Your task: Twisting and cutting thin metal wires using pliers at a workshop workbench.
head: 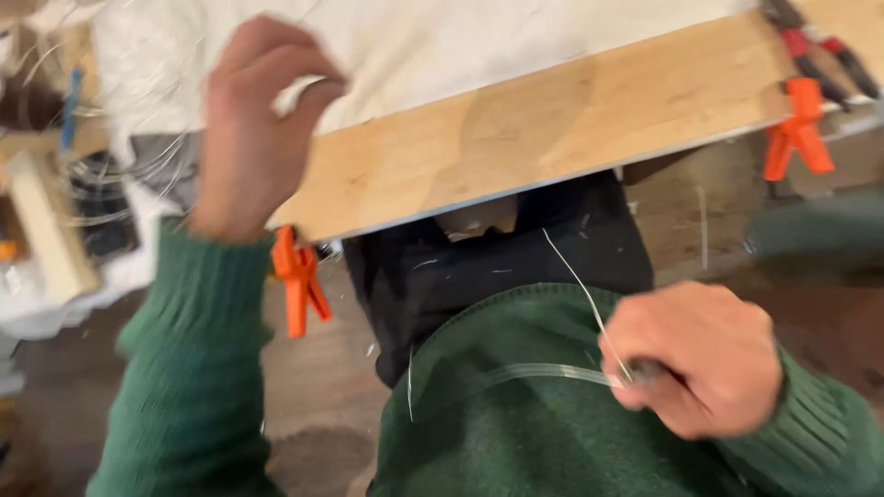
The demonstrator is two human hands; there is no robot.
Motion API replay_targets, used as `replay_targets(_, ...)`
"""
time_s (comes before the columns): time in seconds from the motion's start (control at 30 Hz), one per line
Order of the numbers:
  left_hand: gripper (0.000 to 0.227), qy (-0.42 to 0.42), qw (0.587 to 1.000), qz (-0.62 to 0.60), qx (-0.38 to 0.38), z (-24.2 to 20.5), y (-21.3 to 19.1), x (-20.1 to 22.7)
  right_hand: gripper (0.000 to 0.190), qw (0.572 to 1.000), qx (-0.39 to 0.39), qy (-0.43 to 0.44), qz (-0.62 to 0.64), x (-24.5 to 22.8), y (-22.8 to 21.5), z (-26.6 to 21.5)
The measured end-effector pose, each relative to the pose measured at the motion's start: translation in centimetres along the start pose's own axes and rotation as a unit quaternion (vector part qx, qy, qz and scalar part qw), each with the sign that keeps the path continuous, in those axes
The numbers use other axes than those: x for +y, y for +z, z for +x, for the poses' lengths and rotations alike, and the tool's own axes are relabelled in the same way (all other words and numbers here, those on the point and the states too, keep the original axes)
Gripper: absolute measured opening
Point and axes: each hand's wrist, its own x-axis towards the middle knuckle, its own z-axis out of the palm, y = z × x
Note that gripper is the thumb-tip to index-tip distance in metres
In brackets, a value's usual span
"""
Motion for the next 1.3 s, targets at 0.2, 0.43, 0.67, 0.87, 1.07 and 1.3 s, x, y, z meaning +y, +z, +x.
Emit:
replay_targets(0.2, 0.023, -0.003, 0.996, -0.089, -0.032, 1.3, -2.8, 9.9, 0.016, 0.992, 0.012, 0.069, -0.107, 2.1, 0.7, 0.8)
replay_targets(0.43, 0.025, 0.18, 0.983, -0.019, -0.015, 1.5, -2.2, 15.8, 0.013, 0.983, 0.023, 0.09, -0.16, 2.1, 1.2, 1.0)
replay_targets(0.67, 0.016, 0.189, 0.979, 0.065, -0.037, 1.8, -1.5, 15.7, 0.013, 0.977, 0.036, 0.102, -0.182, 2.7, 2.1, 1.6)
replay_targets(0.87, 0.028, 0.072, 0.997, -0.015, 0.013, -0.2, -1.2, 16.2, 0.02, 0.982, 0.101, 0.153, -0.043, 4.1, 3.4, 1.7)
replay_targets(1.07, 0.036, -0.233, 0.956, -0.176, 0.029, -4.1, 3.8, 17.0, 0.049, 0.975, 0.175, 0.086, 0.103, 5.6, 4.9, 1.9)
replay_targets(1.3, 0.038, -0.225, 0.959, -0.007, 0.173, -2.9, 5.1, 16.6, 0.052, 0.968, 0.157, 0.118, 0.155, 5.8, 5.1, 1.8)
